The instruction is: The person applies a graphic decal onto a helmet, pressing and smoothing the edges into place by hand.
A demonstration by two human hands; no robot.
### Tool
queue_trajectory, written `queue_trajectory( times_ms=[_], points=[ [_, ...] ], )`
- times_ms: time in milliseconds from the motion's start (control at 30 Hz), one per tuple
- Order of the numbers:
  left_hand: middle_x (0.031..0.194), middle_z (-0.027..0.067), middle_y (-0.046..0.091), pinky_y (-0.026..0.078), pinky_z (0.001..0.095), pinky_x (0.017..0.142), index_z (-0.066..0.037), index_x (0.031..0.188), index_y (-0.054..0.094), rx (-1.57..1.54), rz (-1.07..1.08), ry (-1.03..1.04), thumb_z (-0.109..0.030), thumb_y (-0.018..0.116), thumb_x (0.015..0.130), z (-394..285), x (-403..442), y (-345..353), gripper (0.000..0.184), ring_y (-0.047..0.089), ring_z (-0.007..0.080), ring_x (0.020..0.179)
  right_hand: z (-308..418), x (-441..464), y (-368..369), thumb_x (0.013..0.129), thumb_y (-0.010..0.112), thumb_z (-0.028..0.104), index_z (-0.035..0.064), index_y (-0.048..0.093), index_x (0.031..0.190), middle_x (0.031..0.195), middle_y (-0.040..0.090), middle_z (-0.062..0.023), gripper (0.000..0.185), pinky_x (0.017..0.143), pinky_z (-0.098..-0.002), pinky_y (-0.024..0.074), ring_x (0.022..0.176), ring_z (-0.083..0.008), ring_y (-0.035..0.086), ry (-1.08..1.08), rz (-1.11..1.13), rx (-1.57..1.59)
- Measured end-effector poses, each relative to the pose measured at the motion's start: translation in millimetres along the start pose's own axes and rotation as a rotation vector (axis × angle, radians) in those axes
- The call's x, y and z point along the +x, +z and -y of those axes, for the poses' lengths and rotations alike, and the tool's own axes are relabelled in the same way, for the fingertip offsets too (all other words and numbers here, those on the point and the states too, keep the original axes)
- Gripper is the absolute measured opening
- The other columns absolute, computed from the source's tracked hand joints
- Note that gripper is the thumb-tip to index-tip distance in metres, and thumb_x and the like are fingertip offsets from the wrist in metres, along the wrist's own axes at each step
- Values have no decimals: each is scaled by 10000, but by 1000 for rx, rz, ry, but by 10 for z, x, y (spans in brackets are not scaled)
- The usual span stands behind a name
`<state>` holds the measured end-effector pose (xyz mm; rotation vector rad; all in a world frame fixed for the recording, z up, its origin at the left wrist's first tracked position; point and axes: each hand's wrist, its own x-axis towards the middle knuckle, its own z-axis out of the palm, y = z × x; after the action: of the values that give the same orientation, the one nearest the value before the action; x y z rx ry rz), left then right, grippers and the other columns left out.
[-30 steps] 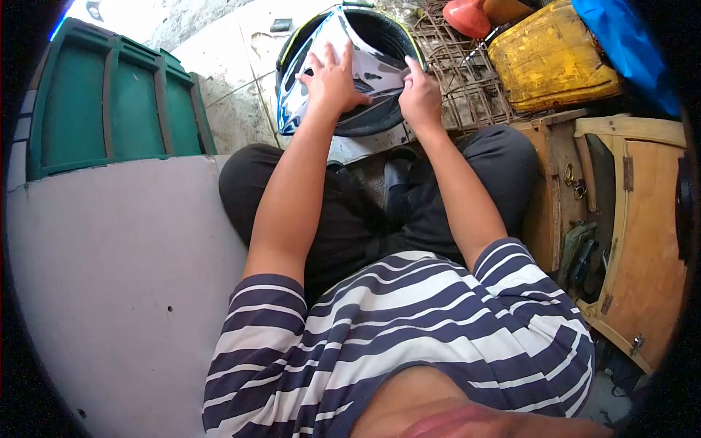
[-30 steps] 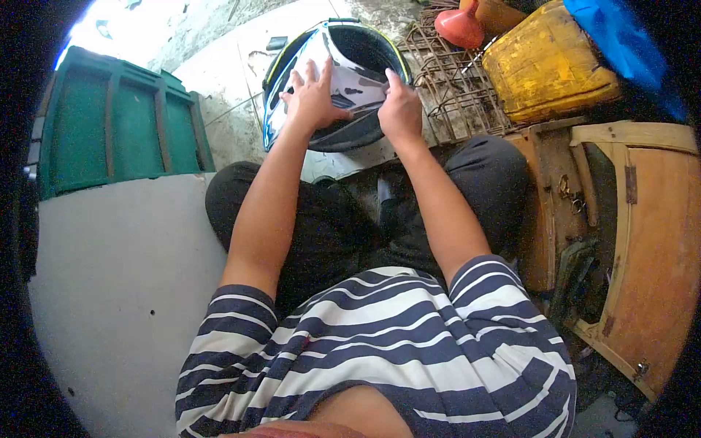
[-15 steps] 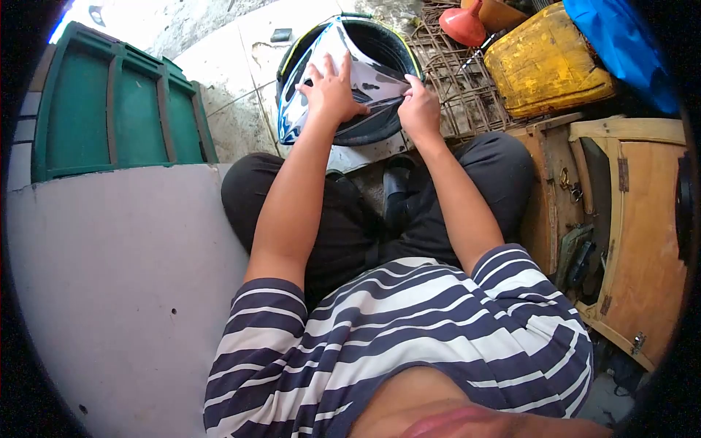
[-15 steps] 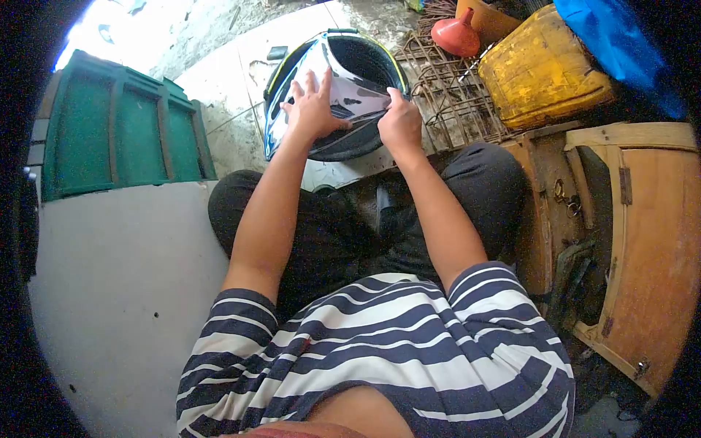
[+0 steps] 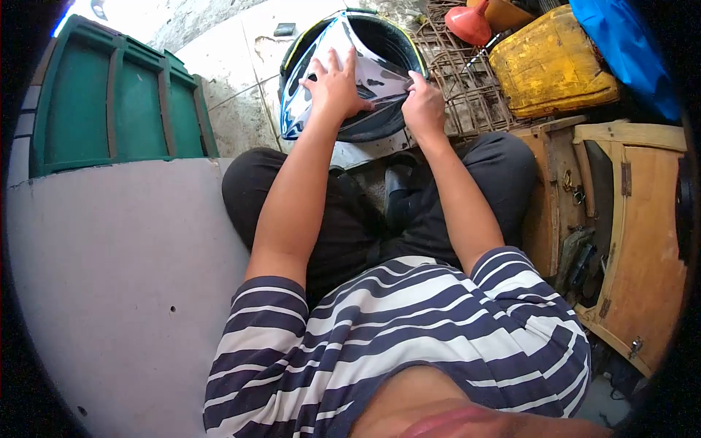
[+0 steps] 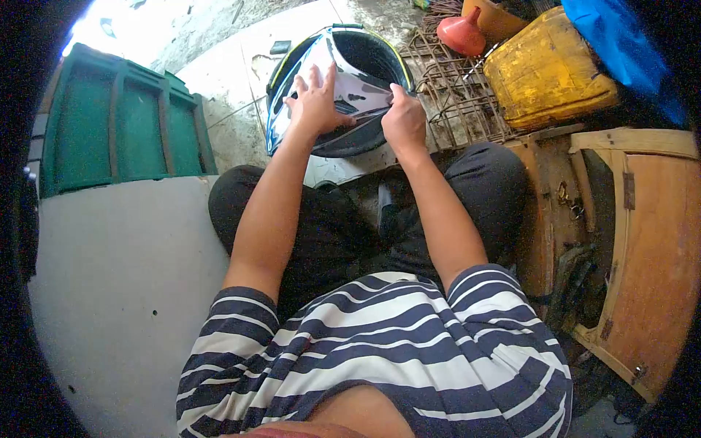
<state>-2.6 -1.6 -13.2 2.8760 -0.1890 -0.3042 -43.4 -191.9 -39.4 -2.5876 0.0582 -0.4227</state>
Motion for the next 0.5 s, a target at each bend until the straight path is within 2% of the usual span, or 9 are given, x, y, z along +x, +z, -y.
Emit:
queue_trajectory(
  times_ms=[100,167,333,500],
  points=[
    [1748,210,226,344,804,1103,-289,1716,163,3,1,-3,-570,978,621,-5,-6,0,1394,230,545,1566,-2,43,32,889,563,-36,-24,700,1250,948,752,-219,386,841,-496,569,911,-420,725,-97,-71,110],
    [1749,209,224,345,806,1101,-284,1716,166,2,-2,-1,-571,977,622,1,5,17,1391,229,545,1566,-83,79,107,897,575,-46,7,701,1271,952,759,-206,399,827,-493,572,901,-409,734,-109,-76,81],
    [1747,208,229,349,810,1095,-275,1715,166,8,-5,2,-564,978,625,5,1,-1,1389,243,553,1560,-168,-19,103,898,593,-39,28,687,1327,945,754,-203,445,814,-496,569,884,-400,724,-103,-79,-73],
    [1745,208,233,356,810,1095,-276,1715,160,8,-11,5,-558,979,629,5,5,2,1389,248,552,1556,-76,48,80,924,565,-16,51,655,1392,947,758,-187,481,813,-504,563,877,-400,719,-76,-33,26]
  ],
)
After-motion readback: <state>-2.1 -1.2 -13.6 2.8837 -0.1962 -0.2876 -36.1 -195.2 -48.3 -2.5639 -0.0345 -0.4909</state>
